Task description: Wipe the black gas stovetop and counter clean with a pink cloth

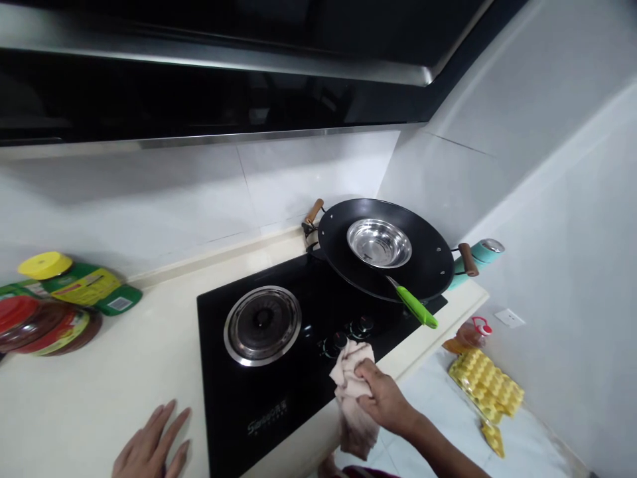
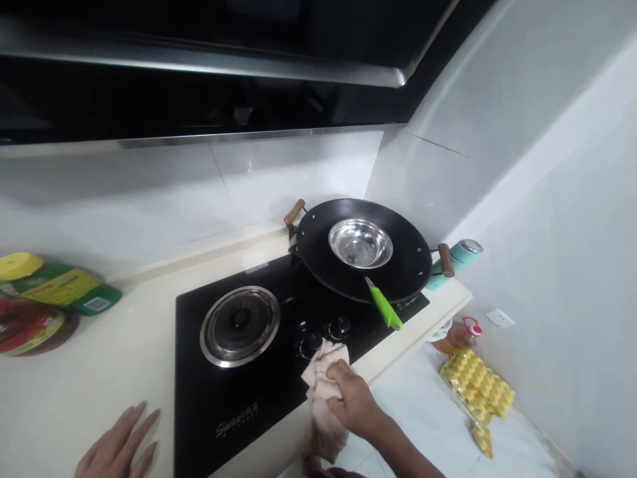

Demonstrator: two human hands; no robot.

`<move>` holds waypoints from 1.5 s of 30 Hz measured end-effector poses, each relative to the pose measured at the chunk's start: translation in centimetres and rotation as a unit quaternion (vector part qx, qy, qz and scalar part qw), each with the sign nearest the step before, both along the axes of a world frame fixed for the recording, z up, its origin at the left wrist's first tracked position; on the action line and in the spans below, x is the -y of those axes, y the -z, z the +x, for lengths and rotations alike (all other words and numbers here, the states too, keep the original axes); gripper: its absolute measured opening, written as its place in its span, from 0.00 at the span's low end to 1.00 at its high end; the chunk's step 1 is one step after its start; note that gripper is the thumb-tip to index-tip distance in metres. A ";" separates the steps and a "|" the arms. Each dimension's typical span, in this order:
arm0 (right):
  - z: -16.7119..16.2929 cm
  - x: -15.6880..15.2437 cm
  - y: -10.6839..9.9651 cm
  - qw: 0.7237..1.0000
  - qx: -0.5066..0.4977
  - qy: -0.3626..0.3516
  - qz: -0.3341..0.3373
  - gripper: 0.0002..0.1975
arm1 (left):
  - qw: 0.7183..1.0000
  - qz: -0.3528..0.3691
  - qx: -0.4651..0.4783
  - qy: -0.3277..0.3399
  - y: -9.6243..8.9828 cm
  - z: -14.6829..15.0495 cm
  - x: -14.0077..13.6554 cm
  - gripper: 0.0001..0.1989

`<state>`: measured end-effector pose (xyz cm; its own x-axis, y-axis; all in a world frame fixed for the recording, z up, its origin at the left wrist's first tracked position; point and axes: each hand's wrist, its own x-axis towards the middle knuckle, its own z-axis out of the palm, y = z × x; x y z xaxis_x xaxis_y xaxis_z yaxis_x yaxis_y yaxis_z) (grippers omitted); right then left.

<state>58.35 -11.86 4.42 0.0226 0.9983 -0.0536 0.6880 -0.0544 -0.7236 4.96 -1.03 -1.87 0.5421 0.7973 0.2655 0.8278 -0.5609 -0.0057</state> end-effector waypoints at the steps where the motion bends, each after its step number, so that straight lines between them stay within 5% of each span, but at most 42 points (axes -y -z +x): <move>1: 0.1 0.0 -0.8 0.999 -0.033 0.010 0.016 0.15 | 1.000 0.000 0.002 -0.002 0.0 0.0 0.0 0.34; 5: 1.5 -1.1 -3.5 0.987 -0.078 0.090 0.111 0.12 | 1.000 -0.011 -0.001 -0.018 -0.2 0.0 0.2 0.33; 9: 2.0 -5.0 -4.2 0.974 -0.031 0.140 0.178 0.13 | 0.999 -0.023 -0.005 -0.032 -0.3 0.1 0.3 0.31; 11: 1.6 -7.6 -4.0 0.983 0.002 0.126 0.137 0.22 | 0.999 -0.033 -0.006 -0.037 -0.3 0.1 0.3 0.30; 14: 0.3 -11.4 -3.9 0.997 0.059 0.045 -0.025 0.37 | 0.998 -0.044 0.000 -0.039 -0.4 0.0 0.3 0.31; 18: -1.3 -14.1 -4.2 0.981 0.131 -0.006 -0.146 0.36 | 0.999 -0.038 0.010 -0.030 -0.6 0.1 0.2 0.32; 26: -2.2 -7.1 -1.2 0.981 0.175 0.068 -0.043 0.35 | 0.999 -0.041 0.016 -0.028 0.0 -0.1 0.0 0.32; 33: -3.5 -2.0 0.2 0.988 0.070 0.139 0.003 0.22 | 1.000 -0.011 0.004 -0.008 -0.4 0.1 0.2 0.33; 38: -6.4 -1.2 -0.1 0.996 0.046 0.072 -0.034 0.19 | 1.000 -0.021 0.006 -0.022 -0.4 0.2 0.2 0.32; 45: -12.3 -3.8 -0.9 0.993 0.014 -0.064 -0.098 0.22 | 0.999 -0.031 0.013 -0.039 0.3 -0.5 0.2 0.32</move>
